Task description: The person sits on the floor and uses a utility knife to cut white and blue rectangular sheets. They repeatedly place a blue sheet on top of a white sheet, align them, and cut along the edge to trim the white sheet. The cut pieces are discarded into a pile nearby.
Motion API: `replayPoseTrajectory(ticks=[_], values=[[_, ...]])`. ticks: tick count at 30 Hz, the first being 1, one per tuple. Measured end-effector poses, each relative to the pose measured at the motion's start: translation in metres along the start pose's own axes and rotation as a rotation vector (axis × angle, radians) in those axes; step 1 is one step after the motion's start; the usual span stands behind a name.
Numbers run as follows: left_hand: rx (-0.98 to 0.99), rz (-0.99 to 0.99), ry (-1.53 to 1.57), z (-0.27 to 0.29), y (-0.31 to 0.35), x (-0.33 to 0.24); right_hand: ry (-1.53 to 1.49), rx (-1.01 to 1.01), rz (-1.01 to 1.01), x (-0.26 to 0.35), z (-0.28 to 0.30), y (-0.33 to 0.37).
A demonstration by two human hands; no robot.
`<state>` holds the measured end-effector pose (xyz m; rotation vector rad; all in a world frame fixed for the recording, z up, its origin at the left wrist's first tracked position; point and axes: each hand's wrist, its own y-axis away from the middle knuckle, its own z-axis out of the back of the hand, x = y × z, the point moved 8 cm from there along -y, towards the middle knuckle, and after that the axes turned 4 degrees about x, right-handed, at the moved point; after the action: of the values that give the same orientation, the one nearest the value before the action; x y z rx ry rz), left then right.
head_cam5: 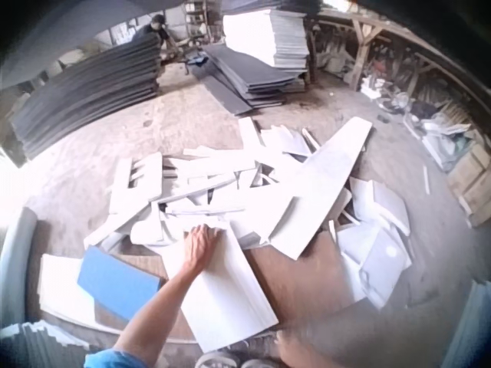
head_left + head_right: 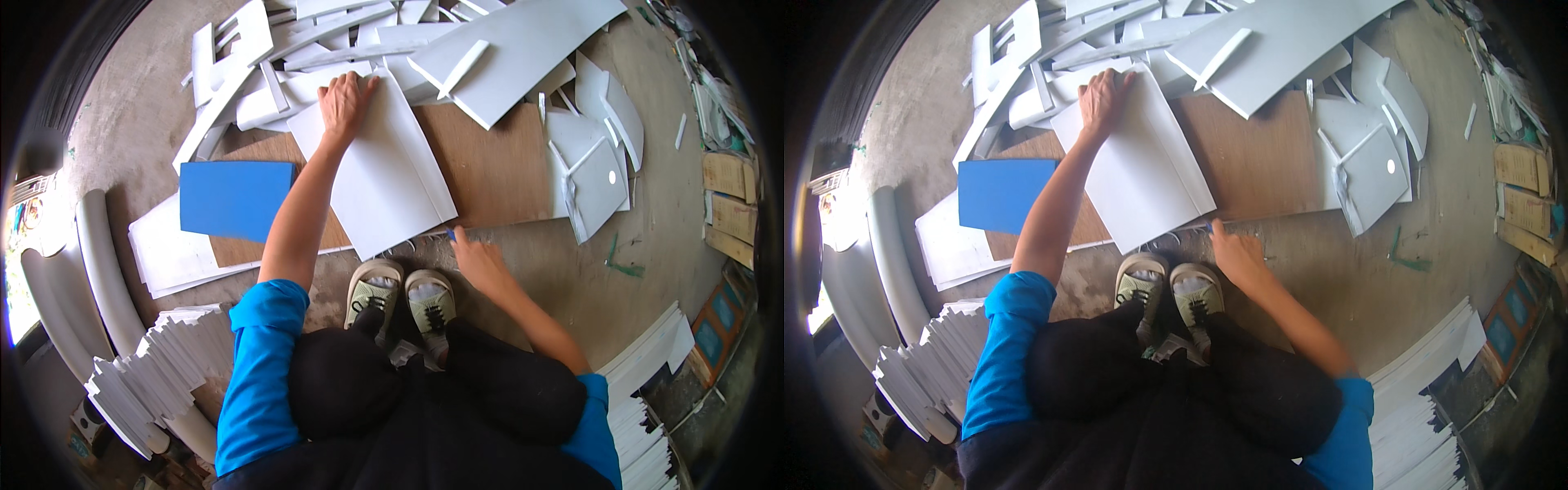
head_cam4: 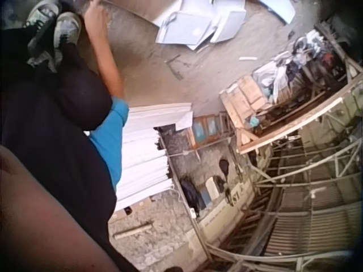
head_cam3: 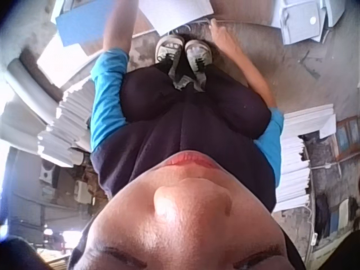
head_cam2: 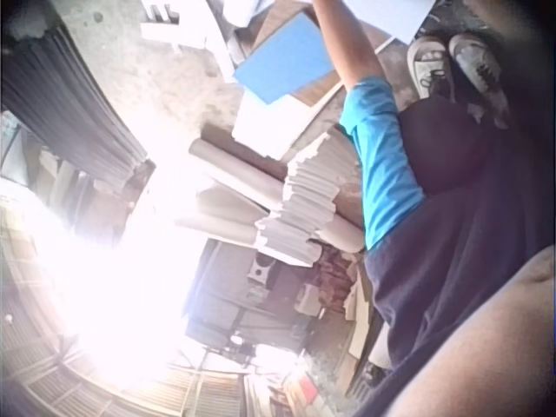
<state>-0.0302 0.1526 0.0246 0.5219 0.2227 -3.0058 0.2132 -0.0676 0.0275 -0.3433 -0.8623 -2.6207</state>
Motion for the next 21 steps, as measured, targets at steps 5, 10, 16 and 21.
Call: replayPoseTrajectory(ticks=[5, 10, 16, 21], values=[[-0.055, 0.103, 0.078, 0.031, -0.002, 0.029, -0.281, -0.272, -0.087, -0.034, 0.053, 0.013], [-0.112, -0.043, 0.155, 0.102, 0.007, -0.017, -1.145, -0.334, 0.143, -0.022, 0.123, -0.069], [-0.135, -0.046, 0.205, 0.199, 0.045, -0.033, -1.047, -0.093, 0.376, 0.102, 0.172, -0.097], [-0.102, -0.256, 0.356, 0.266, 0.083, -0.03, -1.002, -0.113, 0.589, 0.148, 0.199, -0.071]])
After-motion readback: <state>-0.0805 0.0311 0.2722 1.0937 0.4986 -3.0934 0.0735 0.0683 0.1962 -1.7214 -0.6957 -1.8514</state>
